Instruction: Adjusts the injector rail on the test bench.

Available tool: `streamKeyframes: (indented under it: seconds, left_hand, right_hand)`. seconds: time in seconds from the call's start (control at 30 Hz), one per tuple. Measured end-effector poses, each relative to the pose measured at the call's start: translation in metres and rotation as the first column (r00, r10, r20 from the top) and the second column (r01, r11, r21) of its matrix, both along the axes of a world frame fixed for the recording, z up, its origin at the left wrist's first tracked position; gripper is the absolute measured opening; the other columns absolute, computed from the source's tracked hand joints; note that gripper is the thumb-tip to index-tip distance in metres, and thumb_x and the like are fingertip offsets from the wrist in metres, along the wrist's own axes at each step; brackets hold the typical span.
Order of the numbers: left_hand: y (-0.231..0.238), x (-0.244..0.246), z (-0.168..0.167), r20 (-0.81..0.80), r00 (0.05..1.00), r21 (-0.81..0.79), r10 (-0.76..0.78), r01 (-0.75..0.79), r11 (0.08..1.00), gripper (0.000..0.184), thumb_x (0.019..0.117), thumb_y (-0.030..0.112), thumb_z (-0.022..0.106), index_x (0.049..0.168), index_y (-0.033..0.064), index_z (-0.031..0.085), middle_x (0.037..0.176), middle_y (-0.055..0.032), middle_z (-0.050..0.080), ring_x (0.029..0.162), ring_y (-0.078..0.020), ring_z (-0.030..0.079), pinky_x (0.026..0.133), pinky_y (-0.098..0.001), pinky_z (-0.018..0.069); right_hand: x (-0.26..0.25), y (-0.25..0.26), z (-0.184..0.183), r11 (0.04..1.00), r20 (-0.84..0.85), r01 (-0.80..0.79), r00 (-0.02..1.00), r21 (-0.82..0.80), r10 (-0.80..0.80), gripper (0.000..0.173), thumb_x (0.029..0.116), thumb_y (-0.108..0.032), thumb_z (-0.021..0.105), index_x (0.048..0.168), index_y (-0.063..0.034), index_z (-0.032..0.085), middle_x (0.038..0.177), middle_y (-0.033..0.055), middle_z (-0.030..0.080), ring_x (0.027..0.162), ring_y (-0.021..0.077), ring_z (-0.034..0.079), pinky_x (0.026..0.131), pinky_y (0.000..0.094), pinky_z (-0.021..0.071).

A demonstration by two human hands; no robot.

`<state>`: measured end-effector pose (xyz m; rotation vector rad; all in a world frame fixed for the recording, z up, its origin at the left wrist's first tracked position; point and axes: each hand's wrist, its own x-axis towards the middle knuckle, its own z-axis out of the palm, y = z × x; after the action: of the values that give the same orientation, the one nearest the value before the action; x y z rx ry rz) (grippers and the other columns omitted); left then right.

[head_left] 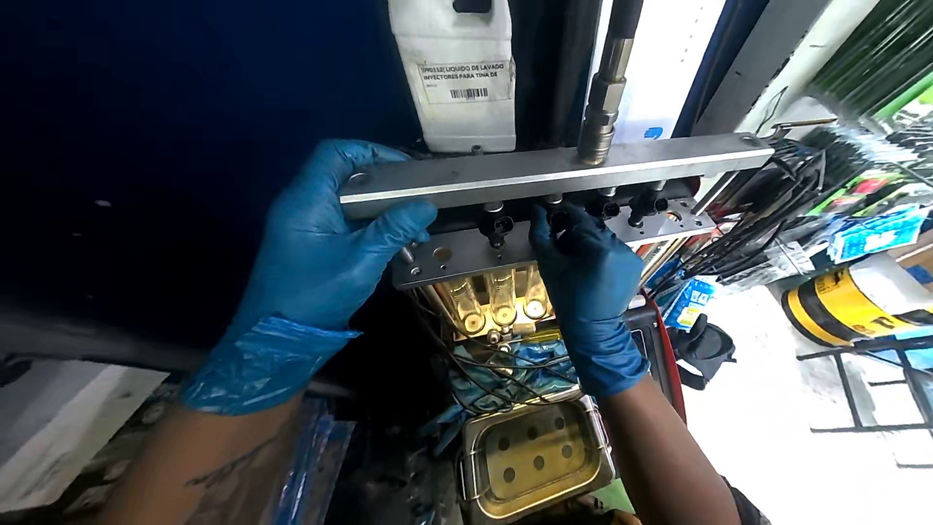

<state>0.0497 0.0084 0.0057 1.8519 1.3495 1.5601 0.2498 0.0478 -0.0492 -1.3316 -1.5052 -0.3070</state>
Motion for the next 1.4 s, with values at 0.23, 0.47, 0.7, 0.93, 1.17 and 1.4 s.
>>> streamKeyframes:
  seconds: [0.23, 0.47, 0.7, 0.93, 1.17, 1.4]
  left_hand:
    - [-0.002, -0.001, 0.0, 0.012, 1.0, -0.011, -0.001, 0.001, 1.0, 0.042, 0.0881, 0.016, 0.073, 0.126, 0.0156, 0.056, 0.107, 0.0088, 0.068, 0.083, -0.002, 0.069, 0.072, -0.0199, 0.0619]
    - [0.0, -0.003, -0.002, 0.002, 1.0, 0.013, -0.02, 0.02, 1.0, 0.042, 0.0878, 0.013, 0.073, 0.127, 0.0151, 0.056, 0.106, 0.0097, 0.068, 0.082, -0.0003, 0.069, 0.072, -0.0182, 0.0613]
    - [0.002, -0.007, -0.007, 0.022, 1.0, 0.01, -0.008, 0.008, 1.0, 0.046, 0.0871, 0.018, 0.075, 0.128, 0.0207, 0.055, 0.11, 0.011, 0.067, 0.083, -0.0023, 0.069, 0.072, -0.02, 0.062]
    - [-0.005, -0.003, -0.002, -0.041, 0.999, 0.025, 0.022, -0.021, 0.999, 0.042, 0.0905, 0.022, 0.074, 0.128, 0.0173, 0.055, 0.111, 0.0107, 0.067, 0.087, -0.0013, 0.069, 0.076, -0.0195, 0.061]
    - [-0.001, -0.003, -0.003, -0.034, 0.999, 0.026, 0.017, -0.016, 1.0, 0.041, 0.0899, 0.02, 0.074, 0.127, 0.0159, 0.055, 0.111, 0.0087, 0.067, 0.087, -0.0035, 0.069, 0.076, -0.0213, 0.0616]
    - [-0.002, -0.004, -0.005, -0.011, 1.0, 0.006, 0.009, -0.009, 1.0, 0.042, 0.0906, 0.023, 0.073, 0.128, 0.0208, 0.055, 0.112, 0.0103, 0.067, 0.085, -0.0032, 0.069, 0.074, -0.0205, 0.0619]
  right_hand:
    - [0.062, -0.033, 0.026, 0.862, 0.085, -0.284, 0.933, -0.419, 0.349, 0.04, 0.1003, -0.04, 0.065, 0.133, -0.0169, 0.07, 0.088, 0.009, 0.073, 0.062, 0.0262, 0.066, 0.052, 0.049, 0.0528]
    - [0.193, -0.009, 0.043, 0.977, -0.106, -0.201, 0.975, -0.07, 0.193, 0.038, 0.1005, -0.017, 0.065, 0.134, -0.0003, 0.058, 0.11, 0.0108, 0.067, 0.085, 0.0086, 0.065, 0.076, 0.0262, 0.0562]
    - [0.157, -0.024, 0.006, 0.924, -0.035, -0.377, 0.926, -0.064, 0.375, 0.022, 0.0954, -0.009, 0.066, 0.116, -0.0017, 0.064, 0.106, 0.0073, 0.069, 0.088, 0.0115, 0.068, 0.076, 0.031, 0.0597]
    - [0.07, -0.017, -0.024, 0.846, 0.076, -0.532, 0.843, -0.023, 0.532, 0.021, 0.0955, -0.009, 0.063, 0.109, -0.011, 0.079, 0.118, 0.0067, 0.076, 0.101, 0.0203, 0.075, 0.084, 0.0363, 0.0604]
    - [0.062, -0.011, -0.023, 0.844, 0.098, -0.524, 0.84, -0.113, 0.534, 0.03, 0.097, -0.006, 0.06, 0.118, -0.016, 0.079, 0.127, 0.0049, 0.073, 0.106, 0.0235, 0.073, 0.085, 0.0403, 0.0592]
    - [0.074, -0.015, -0.013, 0.825, 0.119, -0.555, 0.816, -0.109, 0.565, 0.03, 0.0955, -0.009, 0.061, 0.12, -0.0154, 0.078, 0.126, 0.0049, 0.073, 0.102, 0.0222, 0.073, 0.082, 0.0408, 0.0599]
